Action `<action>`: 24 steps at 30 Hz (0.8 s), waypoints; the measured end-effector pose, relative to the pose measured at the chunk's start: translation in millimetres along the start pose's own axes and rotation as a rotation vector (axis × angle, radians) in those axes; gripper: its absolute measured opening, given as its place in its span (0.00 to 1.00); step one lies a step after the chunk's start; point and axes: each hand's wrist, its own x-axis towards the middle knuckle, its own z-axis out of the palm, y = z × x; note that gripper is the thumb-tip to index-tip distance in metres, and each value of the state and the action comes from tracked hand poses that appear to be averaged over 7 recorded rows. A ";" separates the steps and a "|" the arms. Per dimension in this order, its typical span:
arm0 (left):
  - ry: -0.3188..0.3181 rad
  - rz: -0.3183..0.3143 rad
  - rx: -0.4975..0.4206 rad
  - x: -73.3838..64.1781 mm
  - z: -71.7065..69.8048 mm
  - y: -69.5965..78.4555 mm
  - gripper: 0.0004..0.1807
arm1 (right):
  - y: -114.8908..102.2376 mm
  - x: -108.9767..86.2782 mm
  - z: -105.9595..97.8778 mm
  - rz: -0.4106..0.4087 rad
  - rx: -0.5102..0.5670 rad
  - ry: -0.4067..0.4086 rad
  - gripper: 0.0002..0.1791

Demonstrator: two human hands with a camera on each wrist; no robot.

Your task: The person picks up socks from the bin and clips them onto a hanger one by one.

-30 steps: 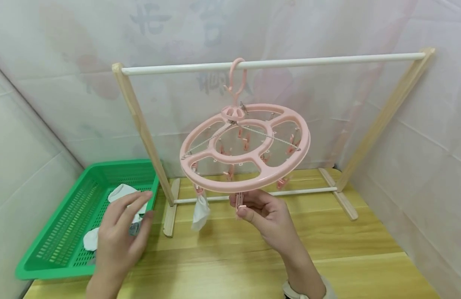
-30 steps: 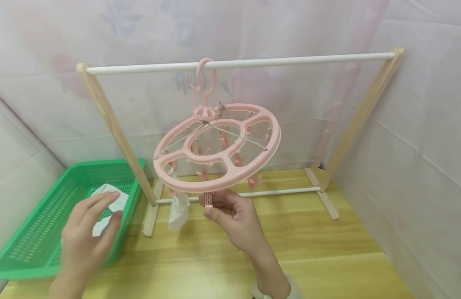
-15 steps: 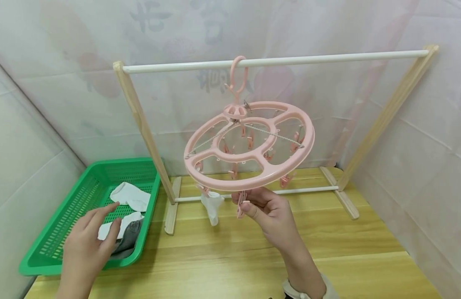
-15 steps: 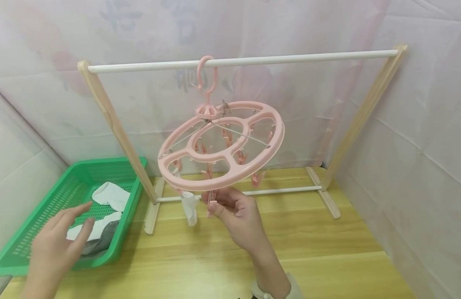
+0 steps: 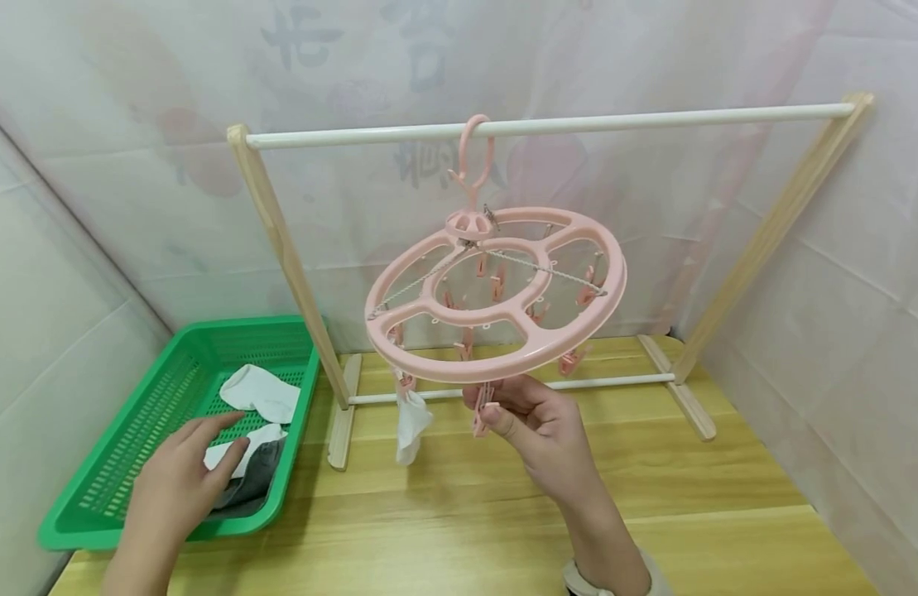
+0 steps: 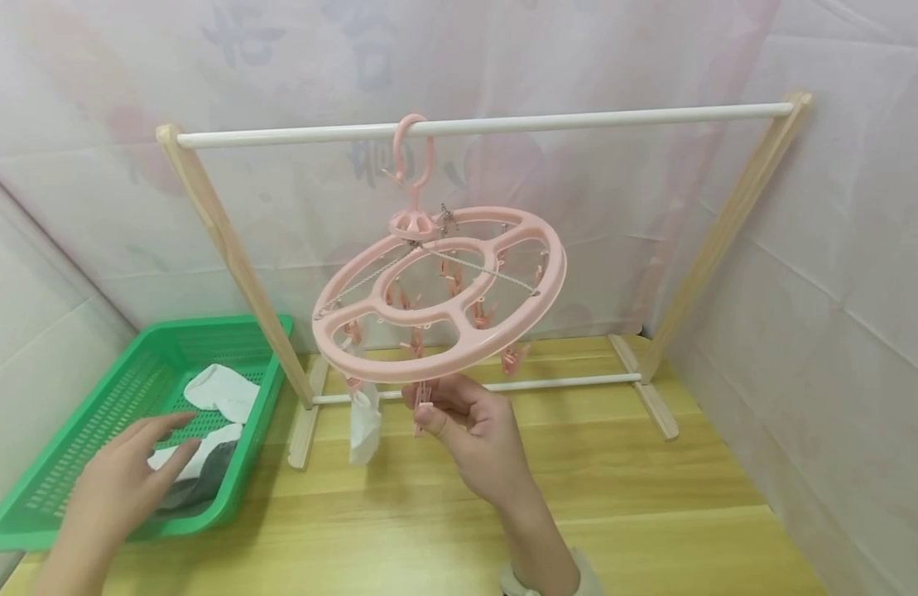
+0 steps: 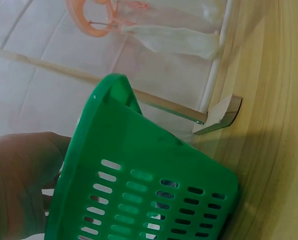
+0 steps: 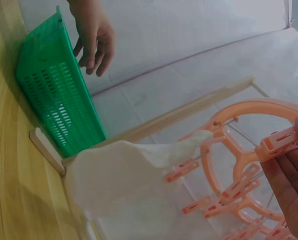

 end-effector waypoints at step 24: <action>-0.619 -0.030 -0.154 11.8 18.6 -11.8 0.19 | -1.3 -0.4 -0.5 -0.008 -0.008 0.007 0.11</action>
